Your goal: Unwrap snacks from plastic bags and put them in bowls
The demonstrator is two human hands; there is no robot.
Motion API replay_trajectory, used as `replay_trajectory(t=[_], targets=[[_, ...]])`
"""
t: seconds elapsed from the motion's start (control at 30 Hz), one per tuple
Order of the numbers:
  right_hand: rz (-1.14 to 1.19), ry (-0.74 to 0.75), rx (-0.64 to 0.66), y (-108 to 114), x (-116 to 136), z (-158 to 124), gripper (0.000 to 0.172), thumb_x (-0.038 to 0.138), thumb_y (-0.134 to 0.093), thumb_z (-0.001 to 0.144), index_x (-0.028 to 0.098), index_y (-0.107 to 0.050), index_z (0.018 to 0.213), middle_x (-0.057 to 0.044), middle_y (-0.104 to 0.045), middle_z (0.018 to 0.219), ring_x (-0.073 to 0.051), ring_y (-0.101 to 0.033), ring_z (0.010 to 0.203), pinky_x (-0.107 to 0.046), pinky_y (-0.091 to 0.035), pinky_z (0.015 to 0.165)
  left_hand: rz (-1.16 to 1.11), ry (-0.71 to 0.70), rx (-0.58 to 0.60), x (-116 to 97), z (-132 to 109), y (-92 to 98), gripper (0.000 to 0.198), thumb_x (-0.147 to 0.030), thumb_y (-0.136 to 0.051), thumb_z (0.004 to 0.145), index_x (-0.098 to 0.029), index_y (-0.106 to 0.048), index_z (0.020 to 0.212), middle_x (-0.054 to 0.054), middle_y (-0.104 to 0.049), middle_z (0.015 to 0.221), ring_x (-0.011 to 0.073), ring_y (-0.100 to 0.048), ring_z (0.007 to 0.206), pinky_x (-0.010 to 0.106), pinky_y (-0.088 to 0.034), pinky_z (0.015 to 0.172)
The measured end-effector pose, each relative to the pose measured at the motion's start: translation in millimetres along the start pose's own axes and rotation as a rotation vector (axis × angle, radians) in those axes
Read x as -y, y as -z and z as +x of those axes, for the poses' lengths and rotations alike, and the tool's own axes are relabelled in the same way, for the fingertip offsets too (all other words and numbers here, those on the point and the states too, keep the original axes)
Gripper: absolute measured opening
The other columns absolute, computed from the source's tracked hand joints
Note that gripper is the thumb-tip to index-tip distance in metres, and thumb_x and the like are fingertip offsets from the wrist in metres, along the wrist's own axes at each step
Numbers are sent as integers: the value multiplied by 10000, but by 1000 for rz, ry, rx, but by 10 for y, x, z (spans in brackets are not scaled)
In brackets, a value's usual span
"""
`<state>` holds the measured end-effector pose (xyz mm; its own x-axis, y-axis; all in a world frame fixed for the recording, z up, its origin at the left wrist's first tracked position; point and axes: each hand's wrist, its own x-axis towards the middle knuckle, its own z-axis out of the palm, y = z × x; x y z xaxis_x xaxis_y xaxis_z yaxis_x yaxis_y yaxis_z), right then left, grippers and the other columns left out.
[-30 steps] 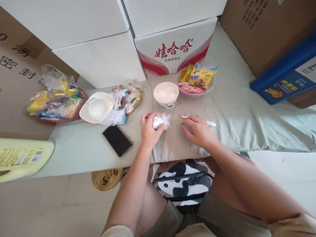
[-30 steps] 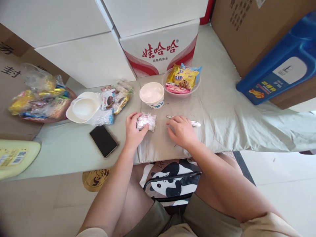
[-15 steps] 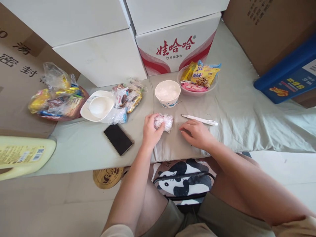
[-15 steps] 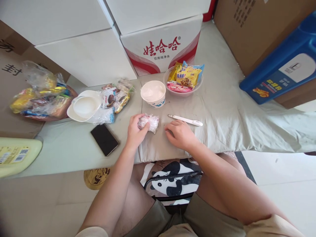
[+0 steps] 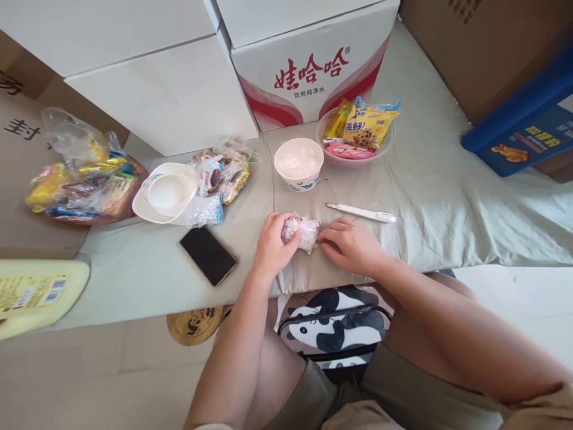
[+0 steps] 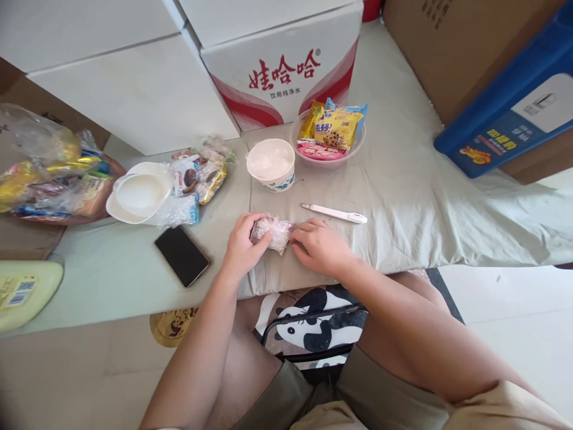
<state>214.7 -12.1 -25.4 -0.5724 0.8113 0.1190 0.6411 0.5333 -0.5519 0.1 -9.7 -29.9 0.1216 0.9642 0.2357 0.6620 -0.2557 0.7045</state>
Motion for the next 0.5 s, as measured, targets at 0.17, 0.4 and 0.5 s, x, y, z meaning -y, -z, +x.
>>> replay_trajectory(t=[0.17, 0.4, 0.5], targets=[[26, -2, 12, -15, 14, 5, 207, 211, -500, 918, 183, -703, 950, -75, -714, 935, -246, -585, 945, -390, -428, 899, 0, 1, 5, 23, 12, -22, 264, -215, -625, 832, -212, -617, 1096, 79, -657, 1108, 220, -643, 1053, 384, -515, 969], [37, -3, 16, -17, 16, 14, 196, 207, -494, 915, 185, -689, 930, -79, -717, 932, -248, -590, 953, -396, -435, 896, -37, 13, -6, 3, 37, -6, 235, -214, -627, 805, -210, -605, 1040, 74, -671, 1078, 218, -648, 1018, 375, -520, 932], [31, -39, -10, -14, 37, 11, 184, 214, -491, 905, 179, -666, 952, -93, -706, 947, -260, -593, 953, -405, -445, 873, -59, 35, -29, 31, 32, -16, 186, -237, -612, 819, -216, -593, 1003, 65, -683, 1024, 215, -658, 977, 365, -524, 891]])
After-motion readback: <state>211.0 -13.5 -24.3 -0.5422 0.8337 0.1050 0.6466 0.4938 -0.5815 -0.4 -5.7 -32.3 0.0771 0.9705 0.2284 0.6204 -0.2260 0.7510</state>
